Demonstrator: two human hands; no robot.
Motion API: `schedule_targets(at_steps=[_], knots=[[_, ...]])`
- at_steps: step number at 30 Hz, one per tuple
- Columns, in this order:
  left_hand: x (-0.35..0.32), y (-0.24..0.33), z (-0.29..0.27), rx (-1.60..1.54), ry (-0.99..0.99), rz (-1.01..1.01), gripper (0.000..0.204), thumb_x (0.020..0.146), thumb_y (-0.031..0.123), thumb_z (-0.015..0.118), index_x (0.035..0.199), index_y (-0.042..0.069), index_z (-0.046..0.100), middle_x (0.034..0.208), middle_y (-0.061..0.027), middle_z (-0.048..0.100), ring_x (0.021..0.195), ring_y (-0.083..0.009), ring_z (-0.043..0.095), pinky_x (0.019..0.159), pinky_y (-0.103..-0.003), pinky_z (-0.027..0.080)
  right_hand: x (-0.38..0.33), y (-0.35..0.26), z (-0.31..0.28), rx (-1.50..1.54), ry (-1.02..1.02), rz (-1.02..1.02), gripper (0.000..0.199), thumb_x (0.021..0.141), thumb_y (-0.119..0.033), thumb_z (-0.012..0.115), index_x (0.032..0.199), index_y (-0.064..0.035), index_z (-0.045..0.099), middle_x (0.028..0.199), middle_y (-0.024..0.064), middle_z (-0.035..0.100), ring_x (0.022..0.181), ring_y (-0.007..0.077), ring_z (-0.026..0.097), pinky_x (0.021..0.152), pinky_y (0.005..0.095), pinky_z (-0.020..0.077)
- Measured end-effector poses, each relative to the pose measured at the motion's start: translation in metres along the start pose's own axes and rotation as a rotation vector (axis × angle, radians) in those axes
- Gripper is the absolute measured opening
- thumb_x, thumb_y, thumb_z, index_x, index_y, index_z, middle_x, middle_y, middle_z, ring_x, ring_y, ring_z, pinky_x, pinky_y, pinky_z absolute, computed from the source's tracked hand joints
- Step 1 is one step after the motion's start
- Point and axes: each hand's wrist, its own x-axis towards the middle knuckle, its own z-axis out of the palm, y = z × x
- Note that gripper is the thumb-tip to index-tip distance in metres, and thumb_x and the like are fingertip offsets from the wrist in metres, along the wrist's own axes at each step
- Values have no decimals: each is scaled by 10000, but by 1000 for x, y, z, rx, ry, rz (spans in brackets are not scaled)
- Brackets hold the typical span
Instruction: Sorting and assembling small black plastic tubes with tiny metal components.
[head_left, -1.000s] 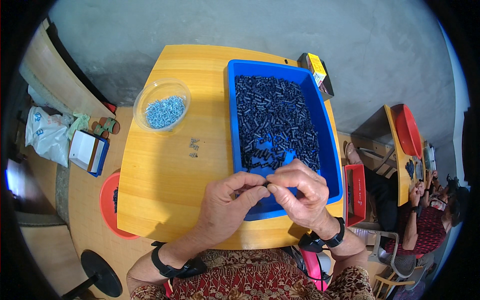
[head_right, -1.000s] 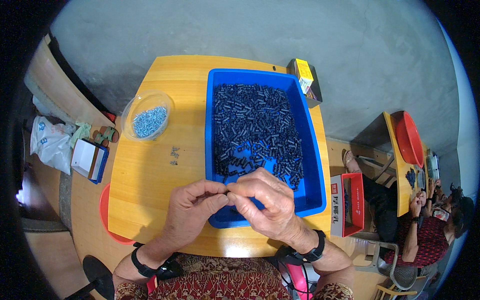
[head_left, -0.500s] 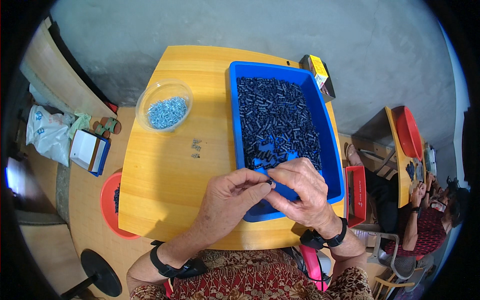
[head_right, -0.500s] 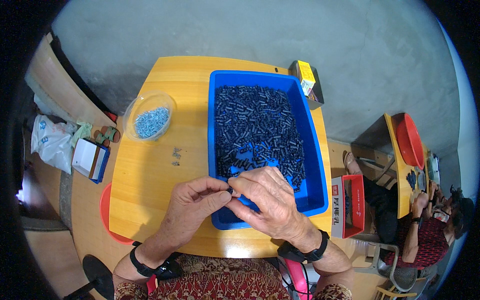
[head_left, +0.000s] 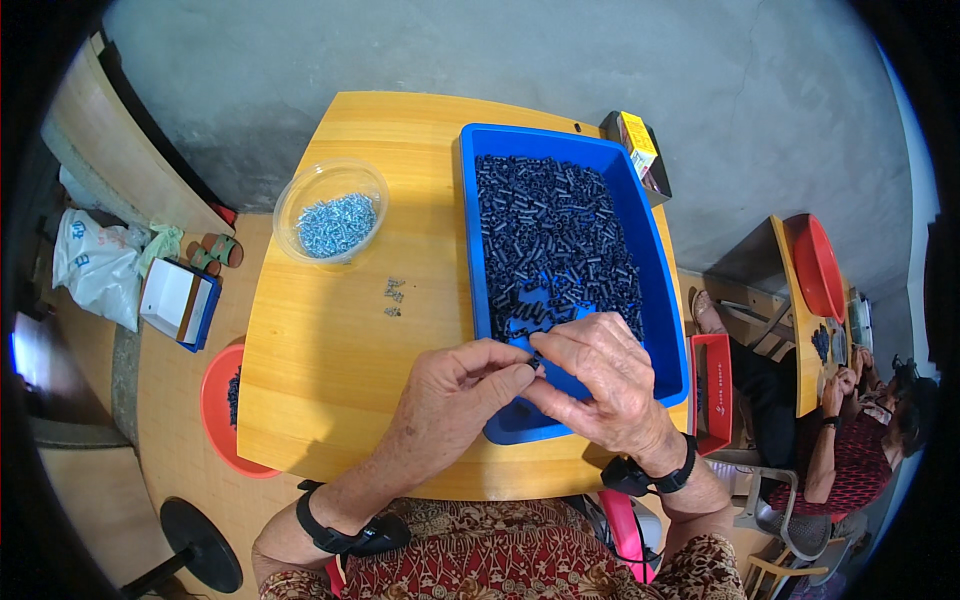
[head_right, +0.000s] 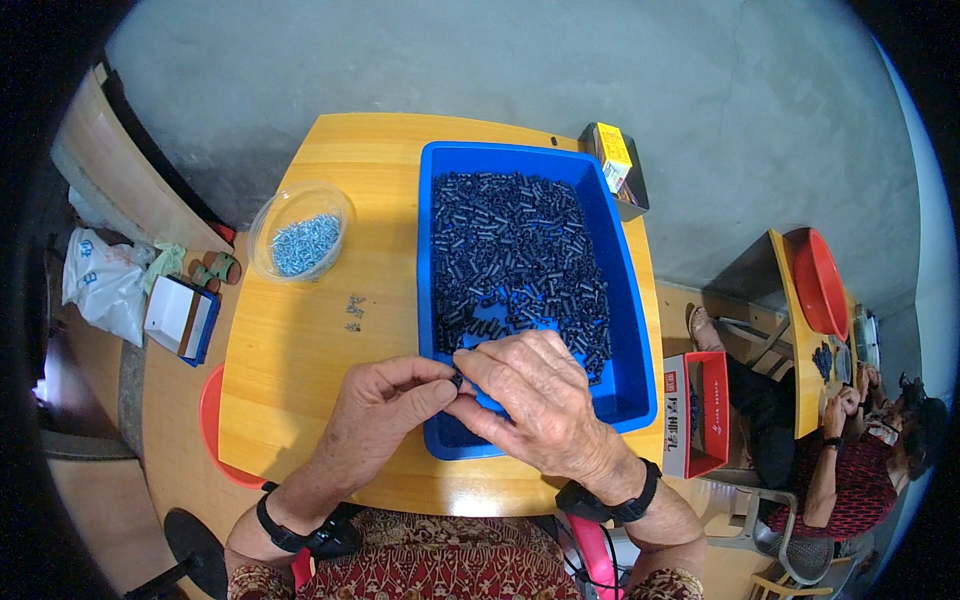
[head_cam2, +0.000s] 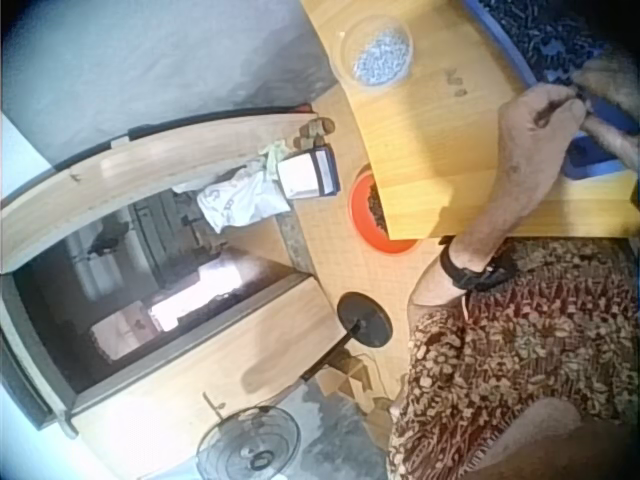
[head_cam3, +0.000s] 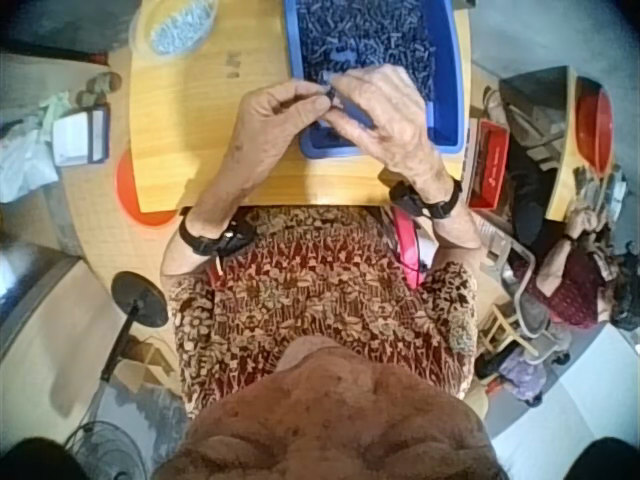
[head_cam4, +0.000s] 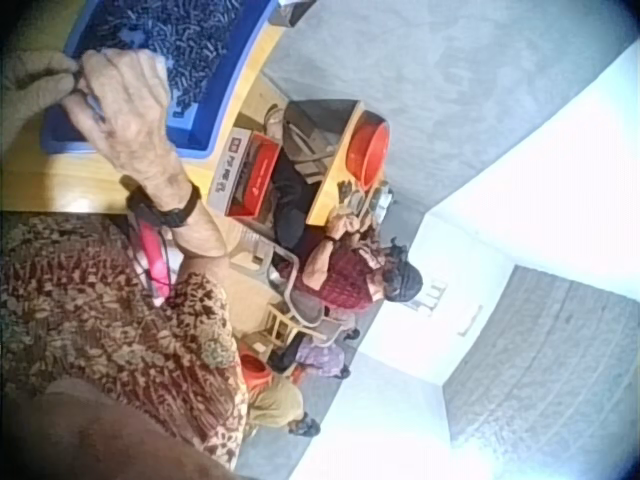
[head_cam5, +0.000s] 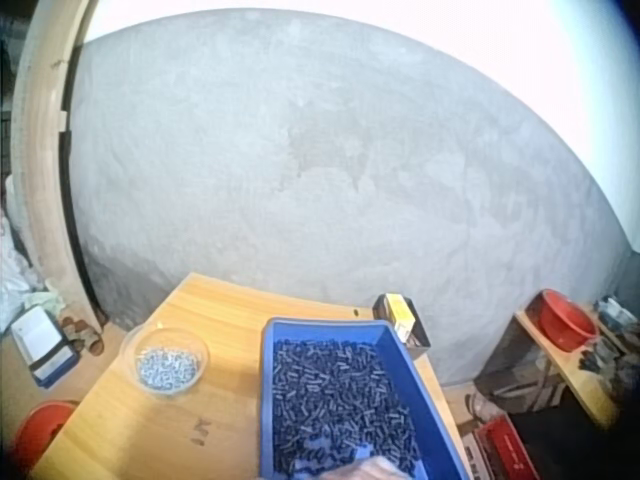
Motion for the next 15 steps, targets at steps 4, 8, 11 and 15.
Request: schedule_targets(at_steps=[4, 8, 11, 15], knots=[[-1, 7, 0, 47, -22, -61, 190, 977, 95, 610, 1095, -29, 692, 1018, -62, 708, 953, -101, 633, 885, -244, 504, -2, 1, -1, 2, 13, -5, 418, 639, -75, 872, 1008, -21, 684, 895, 85, 674, 776, 236, 645, 673, 339, 478], [-2, 8, 0, -23, -16, -87, 228, 992, 126, 593, 1126, -35, 685, 1037, -67, 707, 966, -107, 637, 897, -249, 505, -1, 1, -1, 56, 21, 43, 403, 636, -78, 876, 991, -22, 693, 887, 80, 675, 771, 234, 648, 668, 342, 485], [-1, 7, -2, -41, -14, -96, 235, 993, 132, 593, 1129, -37, 683, 1041, -70, 707, 973, -112, 639, 905, -255, 506, 0, 1, -2, 72, 27, 53, 402, 633, -78, 877, 988, -22, 696, 884, 78, 676, 771, 233, 649, 669, 343, 490], [-5, 11, -1, -53, -44, -104, 211, 981, 113, 607, 1105, -36, 689, 1025, -66, 707, 971, -107, 634, 902, -257, 505, -2, -3, -2, 67, 17, 53, 406, 635, -69, 870, 999, -20, 696, 882, 79, 674, 768, 233, 647, 669, 344, 492]])
